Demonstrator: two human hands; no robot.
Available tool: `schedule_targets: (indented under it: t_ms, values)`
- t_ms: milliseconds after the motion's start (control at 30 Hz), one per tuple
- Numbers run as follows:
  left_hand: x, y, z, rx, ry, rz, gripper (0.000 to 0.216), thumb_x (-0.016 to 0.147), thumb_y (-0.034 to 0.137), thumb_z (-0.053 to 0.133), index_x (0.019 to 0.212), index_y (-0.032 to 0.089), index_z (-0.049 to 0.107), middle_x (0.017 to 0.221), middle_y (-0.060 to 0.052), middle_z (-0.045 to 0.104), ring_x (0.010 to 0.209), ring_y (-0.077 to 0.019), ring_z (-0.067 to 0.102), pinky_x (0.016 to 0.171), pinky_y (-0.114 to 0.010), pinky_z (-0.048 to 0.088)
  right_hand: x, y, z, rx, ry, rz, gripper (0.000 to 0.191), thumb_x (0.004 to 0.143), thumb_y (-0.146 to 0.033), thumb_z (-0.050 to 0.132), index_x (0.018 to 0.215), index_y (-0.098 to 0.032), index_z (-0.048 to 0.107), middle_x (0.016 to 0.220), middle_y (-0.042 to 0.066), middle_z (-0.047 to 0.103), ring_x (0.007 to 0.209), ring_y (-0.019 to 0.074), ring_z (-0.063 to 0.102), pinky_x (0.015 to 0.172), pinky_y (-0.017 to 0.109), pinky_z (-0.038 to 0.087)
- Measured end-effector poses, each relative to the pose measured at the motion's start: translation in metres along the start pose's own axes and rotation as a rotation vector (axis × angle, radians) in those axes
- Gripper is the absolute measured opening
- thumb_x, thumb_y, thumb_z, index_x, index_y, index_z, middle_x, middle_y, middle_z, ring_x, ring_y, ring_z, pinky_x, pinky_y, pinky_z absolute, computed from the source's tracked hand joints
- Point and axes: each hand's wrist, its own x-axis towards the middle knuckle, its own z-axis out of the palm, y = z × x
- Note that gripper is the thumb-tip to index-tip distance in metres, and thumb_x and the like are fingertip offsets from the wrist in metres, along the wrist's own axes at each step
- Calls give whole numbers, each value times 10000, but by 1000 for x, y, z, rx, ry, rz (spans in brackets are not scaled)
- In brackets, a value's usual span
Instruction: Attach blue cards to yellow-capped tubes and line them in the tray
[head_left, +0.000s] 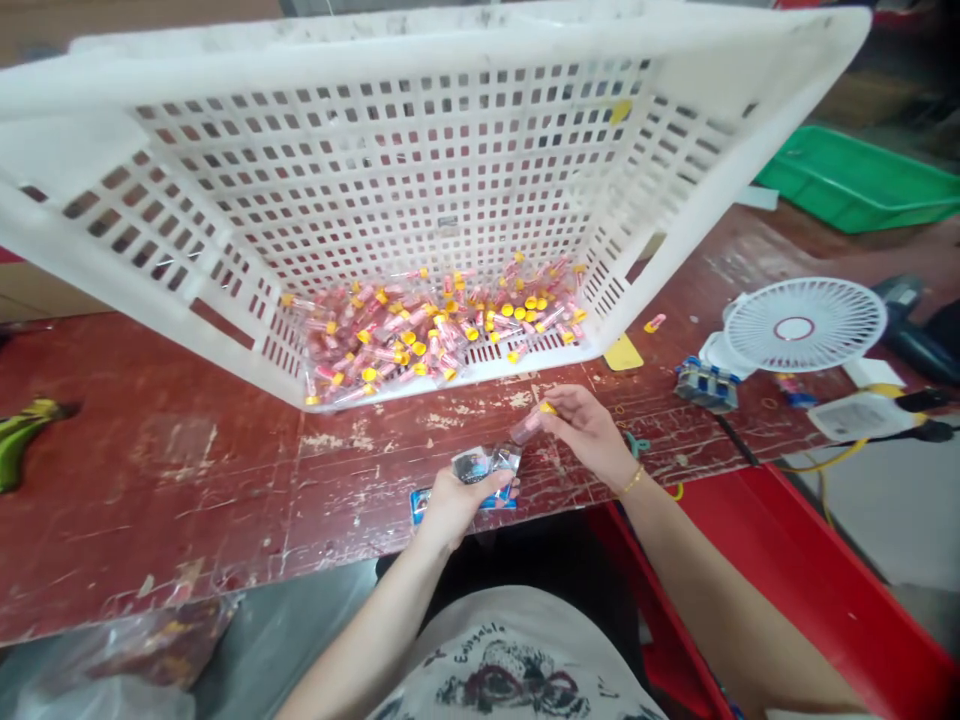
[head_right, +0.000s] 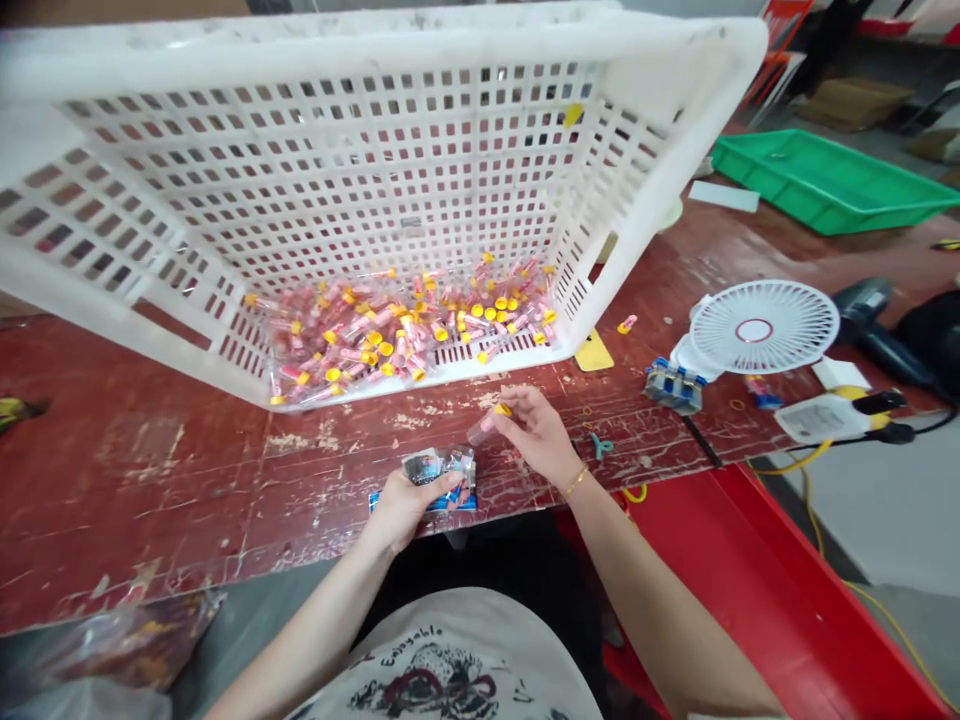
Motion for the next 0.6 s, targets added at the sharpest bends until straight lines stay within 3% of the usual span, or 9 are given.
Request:
schedule_targets:
  t_ms: [100,233,367,500,600]
  values:
    - [3,-5,0,42,-12,22,245,626,261,820,770,90,719,664,-59,689,578,-141,613,583,-253,494,-11,-19,-6,82,-30,-40,271,765,-349,697,915,-223,509,861,18,640,799,150,641,747,312,537]
    - [4,-10,-2,63,49,-5,303,584,273,844,805,102,727,703,-56,705,617,-156,637,625,-273,518,-10,-42,-5,-112,-48,-193,157,812,-295,654,863,-214,528,890,33,629,791,149,625,708,295,525]
    - [1,-6,1,79,47,-50,302,596,311,838,777,105,712,661,-52,701,600,-158,646,611,-267,526,-9,-63,-3,-326,-151,-348,74,840,-251,606,842,-208,546,901,37,623,744,136,590,647,278,488]
    - [-4,1,7,-22,10,-178,358,642,370,802,863,104,709,770,-102,730,704,-203,684,620,-285,540,-10,-71,-2,-361,-154,-392,61,843,-221,589,833,-202,532,891,38,610,722,127,571,648,277,477]
    - [-4,1,8,-39,2,-158,362,561,307,855,815,93,711,710,-80,718,632,-175,668,594,-262,528,-13,-73,-3,-354,-140,-392,64,841,-212,590,827,-203,528,876,39,607,733,134,573,656,284,481]
